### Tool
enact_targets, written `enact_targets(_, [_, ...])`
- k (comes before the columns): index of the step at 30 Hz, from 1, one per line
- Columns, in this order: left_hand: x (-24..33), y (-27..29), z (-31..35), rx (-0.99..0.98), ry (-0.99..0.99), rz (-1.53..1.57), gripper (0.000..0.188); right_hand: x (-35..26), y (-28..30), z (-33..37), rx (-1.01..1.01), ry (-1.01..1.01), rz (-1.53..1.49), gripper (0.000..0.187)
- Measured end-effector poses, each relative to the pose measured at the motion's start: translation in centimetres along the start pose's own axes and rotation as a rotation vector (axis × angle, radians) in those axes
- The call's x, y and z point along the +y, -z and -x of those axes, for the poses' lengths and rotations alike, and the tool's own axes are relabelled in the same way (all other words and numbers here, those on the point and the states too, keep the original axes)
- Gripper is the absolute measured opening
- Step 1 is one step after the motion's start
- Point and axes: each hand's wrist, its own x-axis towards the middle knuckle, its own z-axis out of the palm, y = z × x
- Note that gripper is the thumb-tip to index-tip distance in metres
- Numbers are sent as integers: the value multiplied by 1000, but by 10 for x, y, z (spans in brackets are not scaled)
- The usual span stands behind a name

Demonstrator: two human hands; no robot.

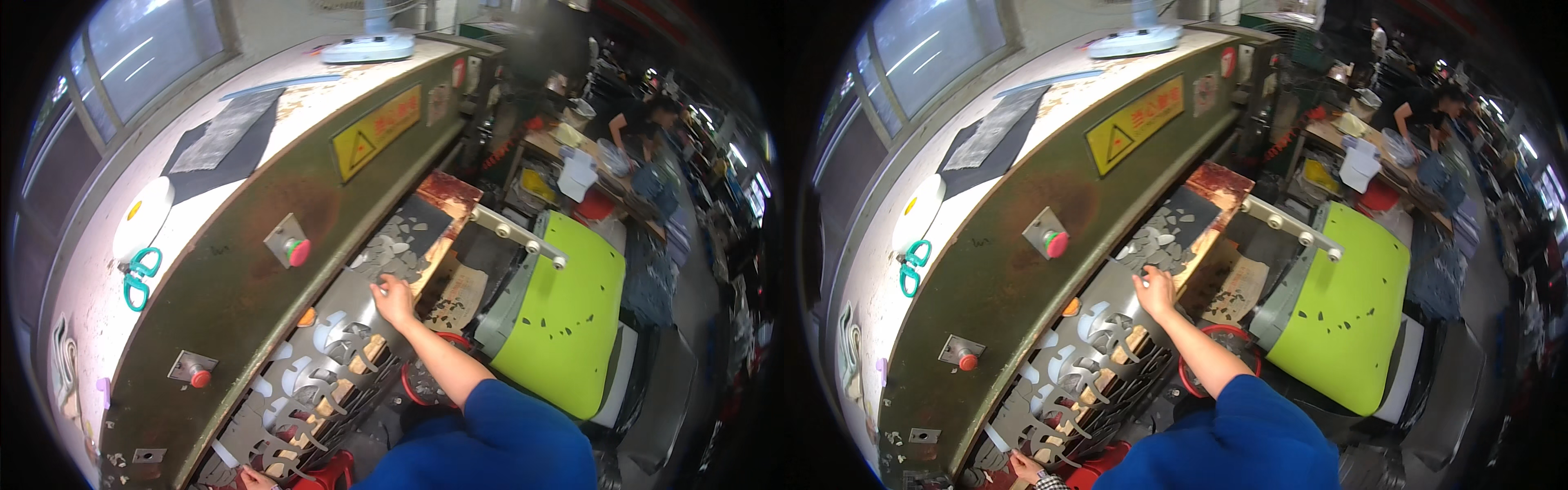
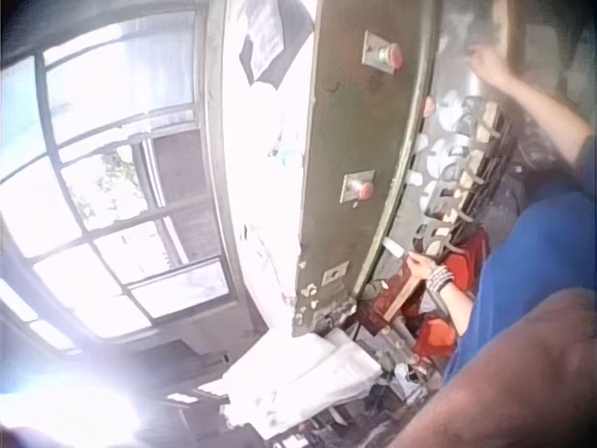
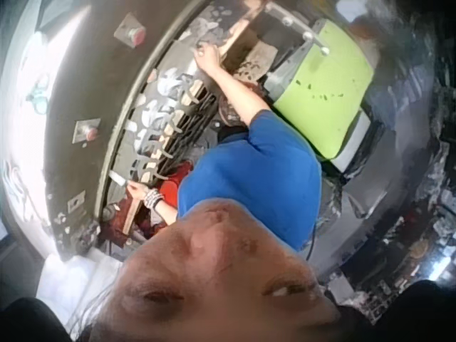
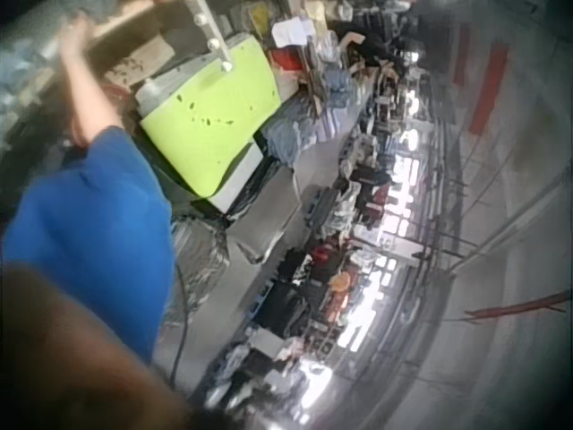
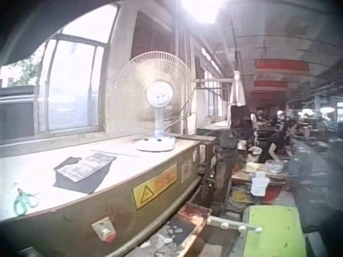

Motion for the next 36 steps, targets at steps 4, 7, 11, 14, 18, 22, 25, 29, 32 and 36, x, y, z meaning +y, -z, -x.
enact_targets(4, [-2,10,18,-1,42,-68,39,24,19,13,25,164,22,26])
enact_targets(7, [9,22,46,39,37,-4,39,36,55,34,65,222,-76,19])
enact_targets(11, [27,40,96,123,13,119,40,23,91,57,136,321,35,19])
enact_targets(14, [38,57,129,199,-29,221,40,-3,86,79,-73,456,-31,59])
enact_targets(18, [41,99,159,52,267,397,35,-29,62,106,-554,673,151,92])
enact_targets(22, [64,136,170,166,416,489,18,-33,67,130,-328,674,-42,84])
enact_targets(25, [119,127,147,258,349,423,23,-35,84,146,-388,611,-94,79])
enact_targets(29, [236,51,100,-156,27,393,19,-47,99,136,-558,143,-360,72])
enact_targets(32, [316,-22,92,-585,18,406,34,-54,112,110,-700,-193,-681,68])
enact_targets(36, [372,-83,93,-776,257,526,60,-55,119,94,-773,-403,-808,64])
